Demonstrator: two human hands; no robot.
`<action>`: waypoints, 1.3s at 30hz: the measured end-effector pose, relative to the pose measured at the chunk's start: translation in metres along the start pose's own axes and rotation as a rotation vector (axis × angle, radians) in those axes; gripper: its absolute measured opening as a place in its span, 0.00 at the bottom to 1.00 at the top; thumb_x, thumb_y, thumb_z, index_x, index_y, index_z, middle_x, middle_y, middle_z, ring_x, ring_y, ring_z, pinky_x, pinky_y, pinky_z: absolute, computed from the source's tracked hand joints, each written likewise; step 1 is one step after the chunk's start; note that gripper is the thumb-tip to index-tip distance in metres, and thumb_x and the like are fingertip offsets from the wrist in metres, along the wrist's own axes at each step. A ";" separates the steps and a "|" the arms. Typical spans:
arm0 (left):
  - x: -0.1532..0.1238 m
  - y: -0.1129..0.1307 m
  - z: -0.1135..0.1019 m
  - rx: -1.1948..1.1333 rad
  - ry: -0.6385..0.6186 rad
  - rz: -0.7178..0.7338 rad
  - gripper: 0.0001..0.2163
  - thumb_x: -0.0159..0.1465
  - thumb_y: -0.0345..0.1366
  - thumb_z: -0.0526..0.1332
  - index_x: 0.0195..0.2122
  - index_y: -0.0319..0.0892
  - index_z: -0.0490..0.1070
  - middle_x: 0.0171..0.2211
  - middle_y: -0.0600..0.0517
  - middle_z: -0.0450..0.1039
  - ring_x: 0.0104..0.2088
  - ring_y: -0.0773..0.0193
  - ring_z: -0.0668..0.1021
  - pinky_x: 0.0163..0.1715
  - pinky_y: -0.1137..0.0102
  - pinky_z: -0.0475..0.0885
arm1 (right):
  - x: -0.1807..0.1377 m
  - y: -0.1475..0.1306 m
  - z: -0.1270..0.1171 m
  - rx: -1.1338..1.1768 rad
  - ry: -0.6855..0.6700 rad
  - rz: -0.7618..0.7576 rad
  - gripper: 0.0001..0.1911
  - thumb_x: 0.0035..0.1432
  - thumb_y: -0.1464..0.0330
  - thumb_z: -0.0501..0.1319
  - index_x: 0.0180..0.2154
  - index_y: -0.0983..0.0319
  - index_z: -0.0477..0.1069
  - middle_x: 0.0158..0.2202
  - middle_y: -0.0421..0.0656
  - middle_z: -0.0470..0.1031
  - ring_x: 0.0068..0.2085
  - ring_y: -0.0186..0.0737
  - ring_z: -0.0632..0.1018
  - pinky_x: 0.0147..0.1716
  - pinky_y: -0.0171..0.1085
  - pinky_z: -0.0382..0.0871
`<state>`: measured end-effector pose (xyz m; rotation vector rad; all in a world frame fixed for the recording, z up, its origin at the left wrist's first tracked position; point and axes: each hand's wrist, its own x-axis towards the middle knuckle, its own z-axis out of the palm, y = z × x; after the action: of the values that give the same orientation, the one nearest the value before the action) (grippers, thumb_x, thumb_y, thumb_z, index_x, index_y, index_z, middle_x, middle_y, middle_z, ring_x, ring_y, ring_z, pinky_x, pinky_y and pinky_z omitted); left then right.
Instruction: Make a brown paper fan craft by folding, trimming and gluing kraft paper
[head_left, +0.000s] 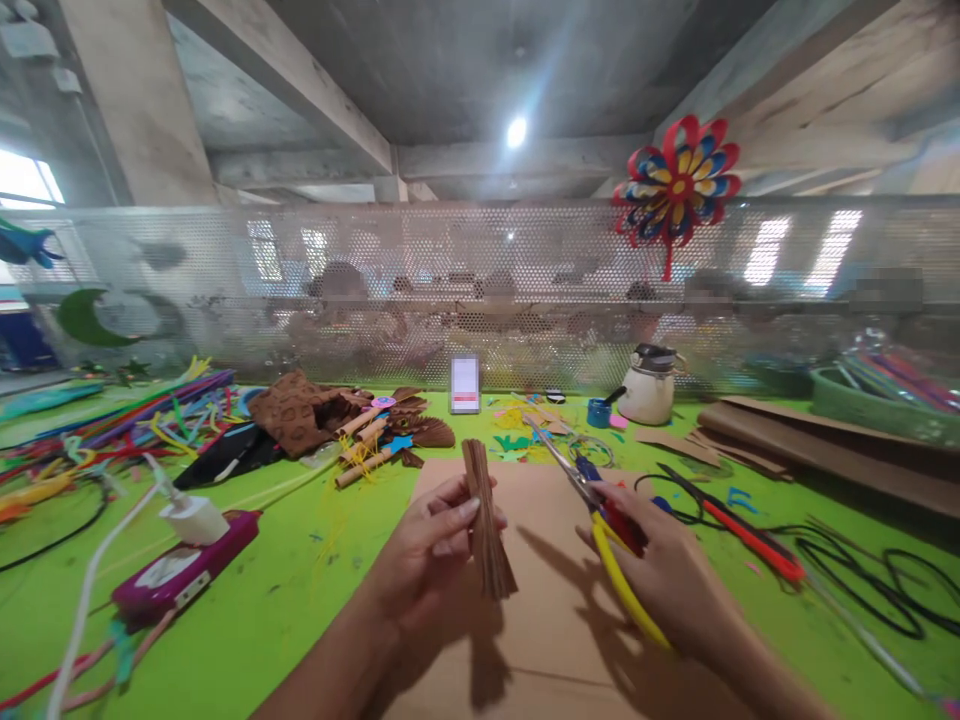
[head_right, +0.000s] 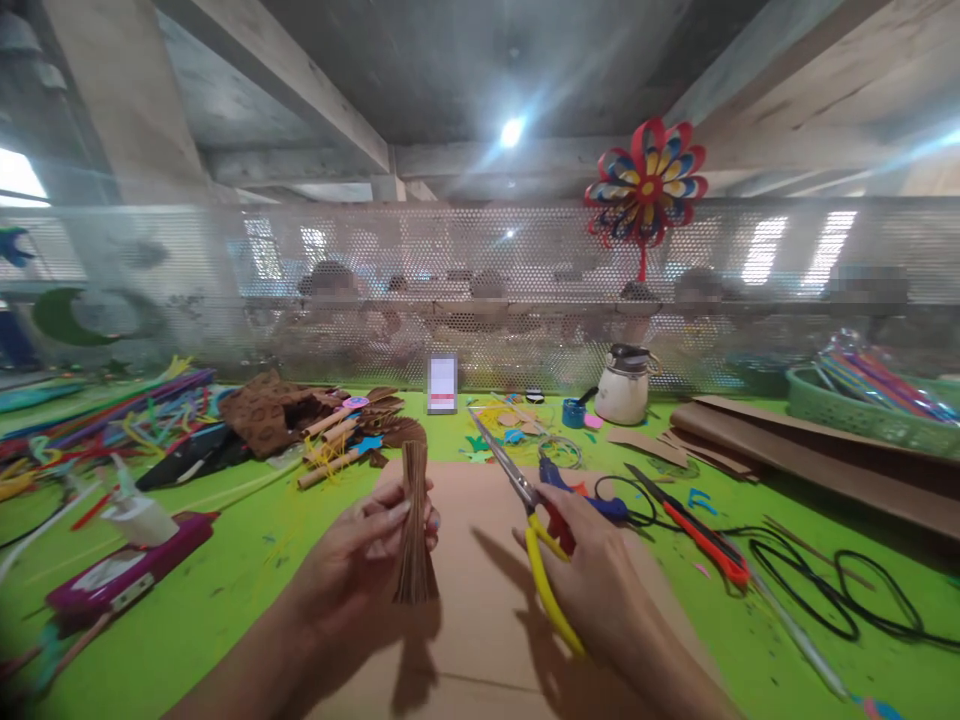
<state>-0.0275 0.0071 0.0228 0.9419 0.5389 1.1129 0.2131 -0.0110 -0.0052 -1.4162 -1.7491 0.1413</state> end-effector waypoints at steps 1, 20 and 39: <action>0.002 -0.001 -0.002 0.023 0.026 -0.042 0.09 0.57 0.29 0.65 0.40 0.37 0.73 0.32 0.47 0.76 0.32 0.65 0.77 0.34 0.72 0.71 | 0.002 0.002 -0.003 -0.027 -0.010 0.010 0.20 0.56 0.61 0.59 0.49 0.61 0.71 0.43 0.48 0.77 0.39 0.45 0.77 0.39 0.41 0.72; 0.017 -0.025 -0.013 0.100 -0.107 -0.336 0.09 0.57 0.32 0.67 0.35 0.36 0.68 0.24 0.50 0.71 0.23 0.68 0.74 0.24 0.74 0.68 | 0.021 0.151 -0.133 -0.651 -0.091 0.354 0.14 0.58 0.65 0.60 0.45 0.64 0.73 0.39 0.49 0.77 0.41 0.46 0.77 0.40 0.41 0.69; 0.017 -0.030 -0.020 0.021 -0.174 -0.364 0.12 0.55 0.35 0.68 0.31 0.39 0.64 0.23 0.52 0.69 0.23 0.70 0.72 0.25 0.74 0.68 | 0.107 0.195 -0.099 -0.649 -0.447 0.150 0.15 0.63 0.65 0.59 0.50 0.63 0.68 0.51 0.47 0.70 0.46 0.44 0.75 0.44 0.47 0.72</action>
<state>-0.0213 0.0264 -0.0123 0.9054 0.5533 0.6929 0.4259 0.1073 0.0035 -2.1092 -2.1652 -0.0443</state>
